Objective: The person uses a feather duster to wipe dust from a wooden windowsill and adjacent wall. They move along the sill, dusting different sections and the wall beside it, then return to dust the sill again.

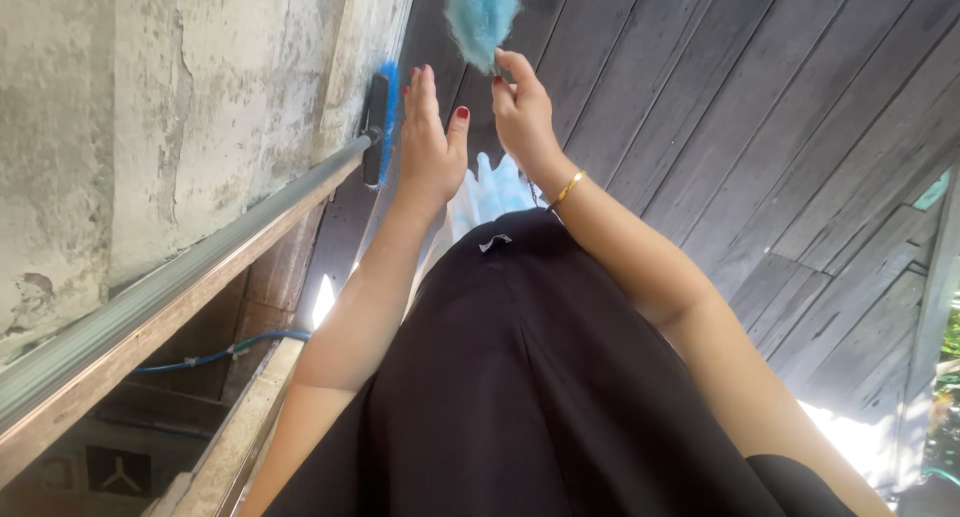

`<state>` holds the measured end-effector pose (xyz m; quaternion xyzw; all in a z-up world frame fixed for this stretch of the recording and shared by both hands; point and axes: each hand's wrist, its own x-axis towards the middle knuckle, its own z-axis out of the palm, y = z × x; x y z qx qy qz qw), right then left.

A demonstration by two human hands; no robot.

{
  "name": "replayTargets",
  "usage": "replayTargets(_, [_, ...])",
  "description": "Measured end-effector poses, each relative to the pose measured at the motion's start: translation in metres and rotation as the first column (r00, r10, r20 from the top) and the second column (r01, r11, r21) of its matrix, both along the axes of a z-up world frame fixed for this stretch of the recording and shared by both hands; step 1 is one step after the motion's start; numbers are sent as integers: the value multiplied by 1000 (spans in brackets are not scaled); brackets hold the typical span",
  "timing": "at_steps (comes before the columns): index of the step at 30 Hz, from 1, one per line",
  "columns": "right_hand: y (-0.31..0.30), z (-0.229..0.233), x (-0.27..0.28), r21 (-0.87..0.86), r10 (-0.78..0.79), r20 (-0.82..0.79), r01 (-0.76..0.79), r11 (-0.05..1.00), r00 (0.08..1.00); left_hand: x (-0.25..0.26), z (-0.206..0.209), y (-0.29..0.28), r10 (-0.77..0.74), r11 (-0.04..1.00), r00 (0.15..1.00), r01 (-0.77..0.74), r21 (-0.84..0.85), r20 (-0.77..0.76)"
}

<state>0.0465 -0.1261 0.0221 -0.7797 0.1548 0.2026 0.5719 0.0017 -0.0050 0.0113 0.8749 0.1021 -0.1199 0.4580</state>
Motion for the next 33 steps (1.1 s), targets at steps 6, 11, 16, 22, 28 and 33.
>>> replayTargets(6, [8,-39,-55,37,173,-4,-173,984,985,3,5,1,7,1000,999,-7,-3,-54])
replayTargets(11, [5,-39,-17,63,-78,108,71,995,991,3,-8,3,9,1000,999,-10,6,40])
replayTargets(16, [19,33,-10,339,-196,-20,191,921,980,4,14,7,20,1000,992,-19,-8,128])
replayTargets(22, [20,28,-17,420,-248,14,220,880,969,7,39,12,22,1000,955,-23,0,295])
replayTargets(28, [-15,57,-13,258,-2,558,-171,951,830,6,86,-22,135,990,982,-127,-67,132])
replayTargets(33, [-75,85,-6,389,-8,455,-191,901,891,-2,146,-80,211,967,969,-189,-169,127])
